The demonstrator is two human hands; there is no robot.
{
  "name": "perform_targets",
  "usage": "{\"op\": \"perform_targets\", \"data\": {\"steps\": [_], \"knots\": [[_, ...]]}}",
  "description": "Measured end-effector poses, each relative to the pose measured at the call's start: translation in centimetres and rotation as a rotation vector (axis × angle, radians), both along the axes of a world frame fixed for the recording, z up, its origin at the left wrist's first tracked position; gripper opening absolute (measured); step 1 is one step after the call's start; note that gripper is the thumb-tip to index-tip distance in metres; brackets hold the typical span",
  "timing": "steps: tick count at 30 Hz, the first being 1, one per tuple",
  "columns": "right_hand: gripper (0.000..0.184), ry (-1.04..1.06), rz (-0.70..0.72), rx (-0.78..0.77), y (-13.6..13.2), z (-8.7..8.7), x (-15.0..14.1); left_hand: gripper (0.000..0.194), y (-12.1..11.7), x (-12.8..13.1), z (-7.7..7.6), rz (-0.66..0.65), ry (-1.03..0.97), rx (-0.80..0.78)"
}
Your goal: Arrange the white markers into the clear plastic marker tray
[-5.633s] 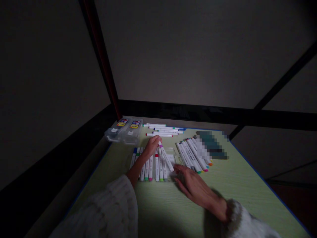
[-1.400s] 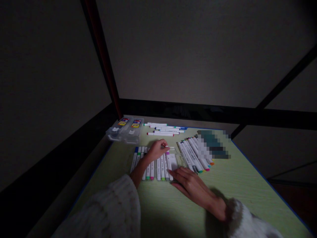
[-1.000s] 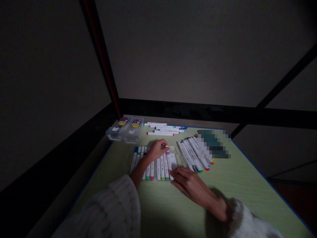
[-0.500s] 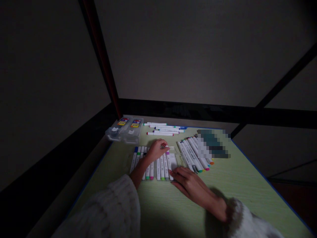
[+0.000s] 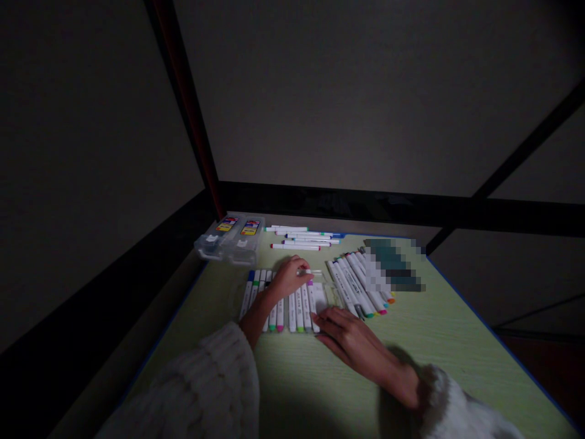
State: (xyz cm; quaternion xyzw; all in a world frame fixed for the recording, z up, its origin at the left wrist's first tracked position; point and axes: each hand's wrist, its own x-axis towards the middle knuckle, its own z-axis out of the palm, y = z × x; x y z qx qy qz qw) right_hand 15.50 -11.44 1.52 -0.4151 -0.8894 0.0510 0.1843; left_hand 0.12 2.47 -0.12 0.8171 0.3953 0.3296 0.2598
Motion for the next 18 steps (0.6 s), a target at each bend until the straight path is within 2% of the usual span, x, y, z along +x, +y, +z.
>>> {"op": "perform_targets", "data": {"steps": [6,18], "knots": [[0.030,-0.011,0.002,-0.015,0.08,-0.10,0.02,0.005,0.14,0.06,-0.42,-0.007,0.026,0.028],[0.030,-0.021,-0.005,-0.021,0.01,-0.05,0.01,0.007,0.23,0.02,-0.33,-0.006,0.052,0.022]]}}
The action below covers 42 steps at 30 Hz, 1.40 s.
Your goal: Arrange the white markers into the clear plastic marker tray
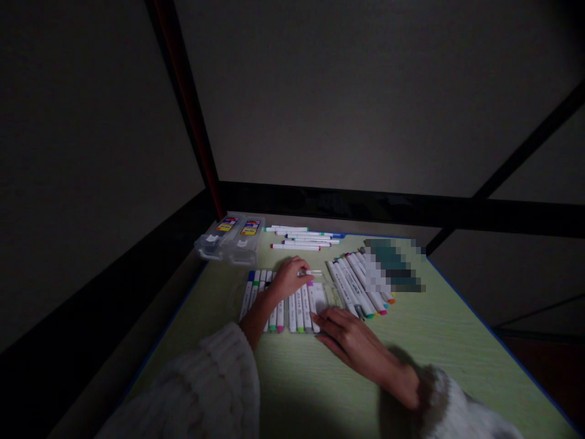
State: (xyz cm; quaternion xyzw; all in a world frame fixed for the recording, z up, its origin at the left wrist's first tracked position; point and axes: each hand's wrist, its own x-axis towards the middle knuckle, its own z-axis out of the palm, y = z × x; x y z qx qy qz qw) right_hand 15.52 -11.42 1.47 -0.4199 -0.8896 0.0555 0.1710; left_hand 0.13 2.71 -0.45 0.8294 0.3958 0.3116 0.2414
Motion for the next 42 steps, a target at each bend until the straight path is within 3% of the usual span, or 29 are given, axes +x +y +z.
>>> {"op": "perform_targets", "data": {"steps": [42], "knots": [[0.030,-0.018,-0.036,-0.081,-0.07,0.18,-0.06,0.010,-0.18,0.05,0.13,-0.015,0.052,0.034]]}}
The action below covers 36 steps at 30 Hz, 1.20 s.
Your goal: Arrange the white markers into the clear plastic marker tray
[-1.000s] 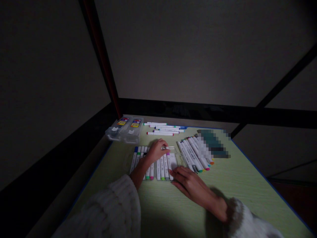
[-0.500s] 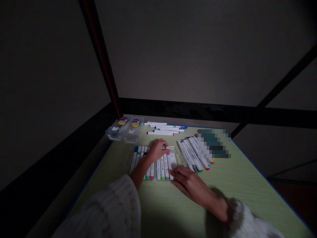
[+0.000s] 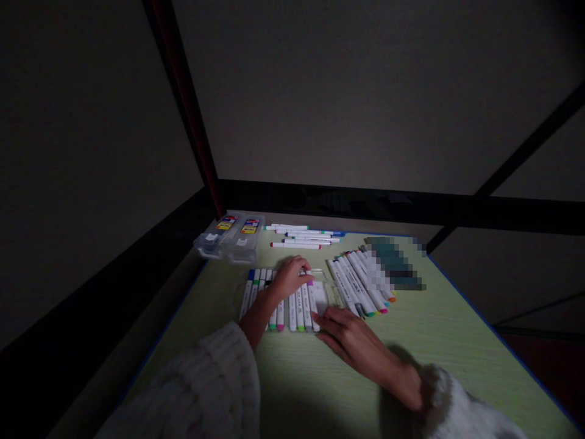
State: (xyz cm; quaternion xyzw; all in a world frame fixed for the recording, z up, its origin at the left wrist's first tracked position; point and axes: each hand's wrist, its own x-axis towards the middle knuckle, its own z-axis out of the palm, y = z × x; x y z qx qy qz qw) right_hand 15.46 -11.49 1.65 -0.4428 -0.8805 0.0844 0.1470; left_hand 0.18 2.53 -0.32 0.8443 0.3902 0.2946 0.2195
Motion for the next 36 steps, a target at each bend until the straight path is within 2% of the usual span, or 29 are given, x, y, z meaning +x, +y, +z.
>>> {"op": "perform_targets", "data": {"steps": [26,36], "knots": [[0.028,-0.019,0.001,-0.049,0.14,0.47,-0.28,0.010,0.02,-0.04,-0.13,-0.002,0.000,0.012],[0.030,0.021,0.009,0.009,0.15,-0.32,-0.10,0.010,0.12,-0.10,-0.02,0.000,-0.028,-0.044]]}}
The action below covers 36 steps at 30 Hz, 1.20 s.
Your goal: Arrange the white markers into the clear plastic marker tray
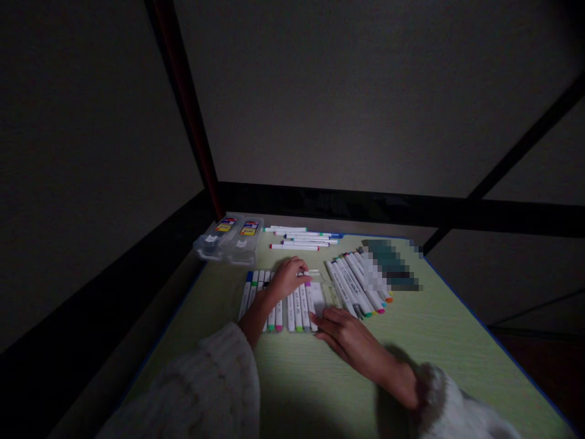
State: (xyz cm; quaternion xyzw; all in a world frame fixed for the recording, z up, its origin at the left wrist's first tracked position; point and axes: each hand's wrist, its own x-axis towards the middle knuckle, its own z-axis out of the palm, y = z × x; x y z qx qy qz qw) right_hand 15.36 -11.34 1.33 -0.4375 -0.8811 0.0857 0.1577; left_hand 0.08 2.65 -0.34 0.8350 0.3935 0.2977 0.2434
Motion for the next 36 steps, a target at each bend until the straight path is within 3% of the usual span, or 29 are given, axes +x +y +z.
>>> {"op": "perform_targets", "data": {"steps": [22,36], "knots": [[0.032,0.034,0.008,0.096,0.8,-1.2,-1.1,0.009,0.6,-2.0,-0.3,0.034,-0.021,-0.009],[0.031,0.041,0.003,0.112,0.8,-1.1,-1.1,0.010,0.7,-2.0,-0.2,0.053,0.009,0.022]]}}
